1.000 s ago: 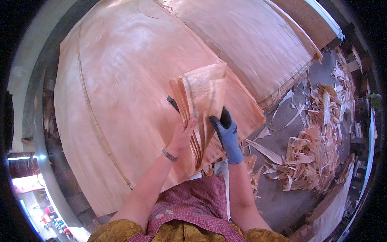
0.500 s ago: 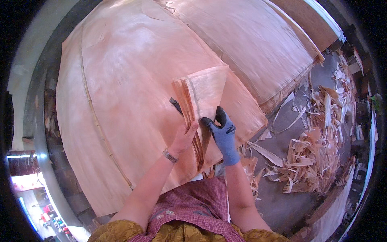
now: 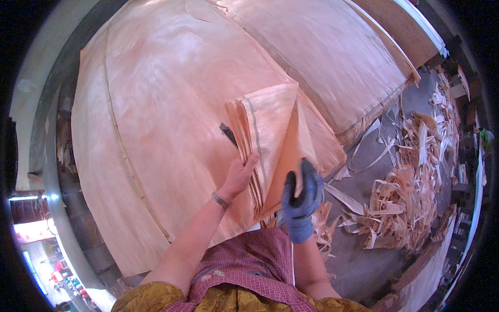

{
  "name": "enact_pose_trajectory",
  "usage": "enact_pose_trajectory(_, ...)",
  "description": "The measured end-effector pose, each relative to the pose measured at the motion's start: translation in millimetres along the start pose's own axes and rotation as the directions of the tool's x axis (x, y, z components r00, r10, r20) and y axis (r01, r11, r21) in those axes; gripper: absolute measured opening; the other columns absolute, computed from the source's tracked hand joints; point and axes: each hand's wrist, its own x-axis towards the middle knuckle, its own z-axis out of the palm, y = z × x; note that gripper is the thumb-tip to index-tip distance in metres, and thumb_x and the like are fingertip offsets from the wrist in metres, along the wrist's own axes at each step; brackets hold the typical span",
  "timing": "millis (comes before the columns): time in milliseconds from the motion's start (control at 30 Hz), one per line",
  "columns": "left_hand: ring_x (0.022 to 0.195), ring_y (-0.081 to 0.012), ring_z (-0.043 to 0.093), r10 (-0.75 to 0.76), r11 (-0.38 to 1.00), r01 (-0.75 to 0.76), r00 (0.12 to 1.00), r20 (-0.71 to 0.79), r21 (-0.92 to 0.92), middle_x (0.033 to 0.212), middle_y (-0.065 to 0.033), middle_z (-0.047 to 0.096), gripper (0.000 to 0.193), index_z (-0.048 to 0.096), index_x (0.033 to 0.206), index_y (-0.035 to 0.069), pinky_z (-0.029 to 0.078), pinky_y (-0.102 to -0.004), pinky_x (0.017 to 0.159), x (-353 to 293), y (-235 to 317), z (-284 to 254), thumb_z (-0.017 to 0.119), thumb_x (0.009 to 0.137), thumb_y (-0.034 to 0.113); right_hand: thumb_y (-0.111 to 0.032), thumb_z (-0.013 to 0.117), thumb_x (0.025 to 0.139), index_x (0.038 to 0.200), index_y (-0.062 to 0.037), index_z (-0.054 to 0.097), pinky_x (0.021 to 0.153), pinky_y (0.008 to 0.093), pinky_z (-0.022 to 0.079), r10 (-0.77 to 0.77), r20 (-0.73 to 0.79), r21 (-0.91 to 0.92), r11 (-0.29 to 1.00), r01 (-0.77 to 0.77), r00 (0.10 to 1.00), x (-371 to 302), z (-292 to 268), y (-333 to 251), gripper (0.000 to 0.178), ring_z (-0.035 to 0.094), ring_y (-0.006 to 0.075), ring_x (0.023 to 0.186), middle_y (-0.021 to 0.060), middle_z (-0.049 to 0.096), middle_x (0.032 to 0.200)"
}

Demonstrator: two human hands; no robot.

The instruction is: The person cuts excess material from wood veneers using a knife, measures wood panels with a measuring stick, and stacks the veneers into organized piles.

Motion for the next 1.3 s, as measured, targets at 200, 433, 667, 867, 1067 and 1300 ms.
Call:
enact_pose_trajectory(200,0.063,-0.0045,0.039,0.006,1.000,-0.006,0.999,0.034,0.016,0.068,0.0070,0.042,0.039,0.055,0.083,0.004,0.037,-0.0255,0.054,2,-6,-3,0.053,0.098,0.040,-0.018,0.074,0.084,0.120,0.0061,0.057,0.087,0.0329,0.050,0.423,0.264,0.264,0.833,-0.486,0.867,12,57,18,0.047,0.062,0.0236,0.106,0.0175,0.064,0.117)
enact_pose_trajectory(433,0.066,-0.0043,0.038,0.078,0.993,-0.075,0.997,0.023,-0.095,0.070,0.0076,0.041,0.036,0.054,0.083,0.003,0.035,-0.0247,0.056,5,-11,2,0.053,0.099,0.035,-0.012,0.068,0.088,0.119,0.0036,0.061,0.082,0.0252,0.049,0.440,0.500,0.521,0.534,-0.665,0.746,11,60,52,0.035,0.061,0.0114,0.093,0.0064,0.068,0.106)
enact_pose_trajectory(667,0.062,-0.0043,0.037,0.046,0.999,-0.045,0.999,0.013,-0.026,0.066,0.0071,0.040,0.033,0.054,0.081,0.003,0.034,-0.0258,0.053,4,-13,1,0.053,0.100,0.031,-0.008,0.067,0.086,0.119,0.0042,0.060,0.088,0.0333,0.049,0.157,-0.035,0.022,0.988,-0.156,0.987,2,18,7,0.036,0.064,0.0267,0.097,0.0147,0.066,0.114)
enact_pose_trajectory(867,0.063,-0.0027,0.039,-0.049,0.993,0.052,0.998,0.032,-0.108,0.067,0.0087,0.043,0.038,0.056,0.080,0.004,0.035,-0.0243,0.053,2,-9,0,0.051,0.100,0.036,-0.011,0.072,0.084,0.122,0.0068,0.056,0.087,0.0357,0.050,0.155,0.192,0.150,0.971,-0.185,0.969,9,34,-7,0.045,0.064,0.0276,0.101,0.0188,0.064,0.115)
enact_pose_trajectory(1067,0.063,-0.0037,0.039,0.004,0.998,-0.004,1.000,-0.005,-0.065,0.067,0.0078,0.042,0.038,0.056,0.082,0.004,0.035,-0.0249,0.054,4,-13,1,0.053,0.099,0.038,-0.015,0.072,0.085,0.122,0.0062,0.058,0.081,0.0264,0.051,0.439,0.433,0.463,0.641,-0.612,0.787,13,64,52,0.045,0.063,0.0134,0.094,0.0088,0.069,0.105)
enact_pose_trajectory(1300,0.065,-0.0048,0.039,-0.034,0.999,0.033,0.999,0.039,0.025,0.068,0.0070,0.041,0.035,0.054,0.083,0.004,0.036,-0.0256,0.055,3,-10,-1,0.052,0.100,0.034,-0.011,0.068,0.087,0.118,0.0020,0.063,0.079,0.0325,0.052,0.354,-0.029,0.095,0.932,-0.350,0.935,3,33,28,0.034,0.065,0.0225,0.086,0.0134,0.069,0.103)
